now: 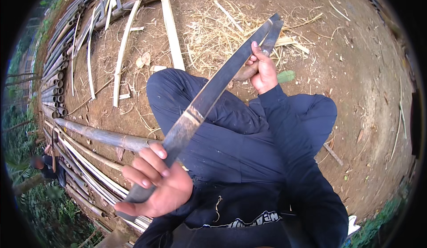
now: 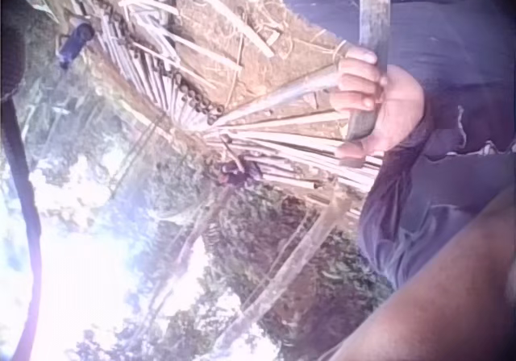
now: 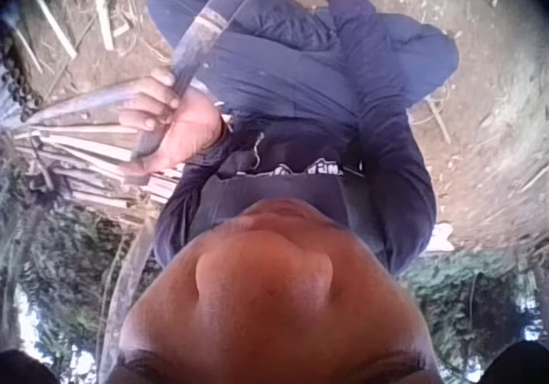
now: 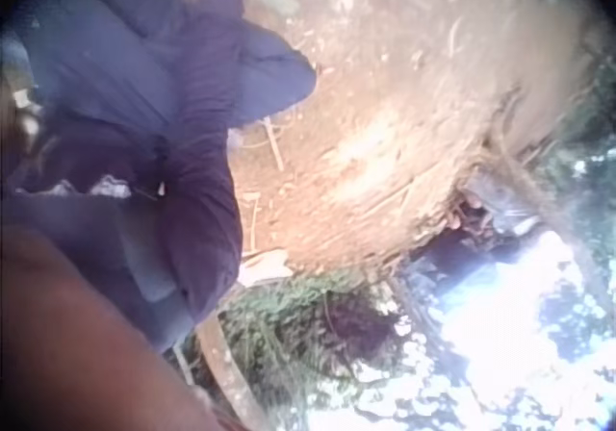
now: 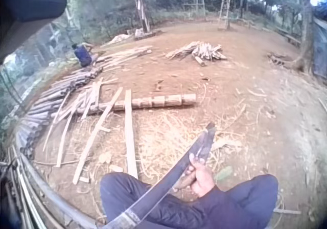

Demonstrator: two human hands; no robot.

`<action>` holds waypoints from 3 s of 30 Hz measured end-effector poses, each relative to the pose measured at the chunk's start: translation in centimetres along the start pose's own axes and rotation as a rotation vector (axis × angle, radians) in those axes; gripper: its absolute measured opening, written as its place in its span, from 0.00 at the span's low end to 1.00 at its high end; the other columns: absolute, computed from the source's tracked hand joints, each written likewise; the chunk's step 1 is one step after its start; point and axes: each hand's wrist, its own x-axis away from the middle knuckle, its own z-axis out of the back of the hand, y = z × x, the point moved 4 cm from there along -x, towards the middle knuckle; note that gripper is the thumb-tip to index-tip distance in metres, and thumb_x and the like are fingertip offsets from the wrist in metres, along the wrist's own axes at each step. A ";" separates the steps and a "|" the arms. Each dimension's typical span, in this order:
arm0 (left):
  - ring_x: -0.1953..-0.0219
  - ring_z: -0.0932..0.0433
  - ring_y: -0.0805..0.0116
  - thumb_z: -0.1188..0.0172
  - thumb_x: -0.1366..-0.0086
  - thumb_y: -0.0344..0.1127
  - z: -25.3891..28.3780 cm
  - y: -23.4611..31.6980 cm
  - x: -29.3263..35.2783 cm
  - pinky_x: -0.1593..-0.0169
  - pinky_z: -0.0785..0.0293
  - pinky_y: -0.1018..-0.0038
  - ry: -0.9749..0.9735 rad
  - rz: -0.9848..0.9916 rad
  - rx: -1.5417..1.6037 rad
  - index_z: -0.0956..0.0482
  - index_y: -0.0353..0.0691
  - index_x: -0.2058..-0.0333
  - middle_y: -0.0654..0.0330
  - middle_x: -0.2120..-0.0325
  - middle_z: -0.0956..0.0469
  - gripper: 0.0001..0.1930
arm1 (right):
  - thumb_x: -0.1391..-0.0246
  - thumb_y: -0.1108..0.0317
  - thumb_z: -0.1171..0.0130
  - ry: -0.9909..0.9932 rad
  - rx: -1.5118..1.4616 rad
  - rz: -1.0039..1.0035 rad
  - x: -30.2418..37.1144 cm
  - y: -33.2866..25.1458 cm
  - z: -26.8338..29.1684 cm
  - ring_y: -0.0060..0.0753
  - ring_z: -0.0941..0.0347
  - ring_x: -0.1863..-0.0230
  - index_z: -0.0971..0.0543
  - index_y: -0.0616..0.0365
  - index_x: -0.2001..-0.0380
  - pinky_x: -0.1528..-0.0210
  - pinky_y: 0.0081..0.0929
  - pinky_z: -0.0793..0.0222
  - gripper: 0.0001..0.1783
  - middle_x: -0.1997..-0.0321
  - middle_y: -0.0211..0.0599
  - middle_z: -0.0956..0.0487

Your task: The person uses a blade to shave thin strips from a bamboo stalk while sitting on the ground, then continues to refine the edges of the resulting bamboo pieces.

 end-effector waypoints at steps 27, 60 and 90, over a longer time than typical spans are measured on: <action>0.86 0.55 0.75 0.59 0.29 0.58 -6.1 -3.4 -1.5 0.70 0.49 0.71 -0.289 -0.078 0.061 0.47 0.52 0.85 0.70 0.92 0.53 0.27 | 0.52 0.62 0.32 -0.516 1.676 0.648 15.1 -11.9 -5.5 0.46 0.23 0.77 0.28 0.55 0.71 0.77 0.42 0.29 0.14 0.79 0.40 0.24; 0.89 0.53 0.79 0.64 0.25 0.47 -11.3 4.8 -8.6 0.75 0.45 0.76 -0.739 -0.113 0.176 0.45 0.52 0.81 0.73 0.89 0.52 0.22 | 0.49 0.43 0.33 -0.670 1.386 0.744 15.6 -13.9 -9.1 0.36 0.29 0.85 0.25 0.57 0.75 0.85 0.32 0.35 0.26 0.84 0.34 0.30; 0.86 0.48 0.78 0.57 0.32 0.37 -13.5 -6.1 -11.2 0.77 0.46 0.78 -0.640 -0.370 -0.080 0.42 0.50 0.78 0.75 0.86 0.49 0.13 | 0.31 0.45 0.55 -0.330 1.598 0.251 -16.2 -18.7 10.7 0.37 0.38 0.90 0.24 0.62 0.79 0.80 0.42 0.38 0.33 0.92 0.39 0.35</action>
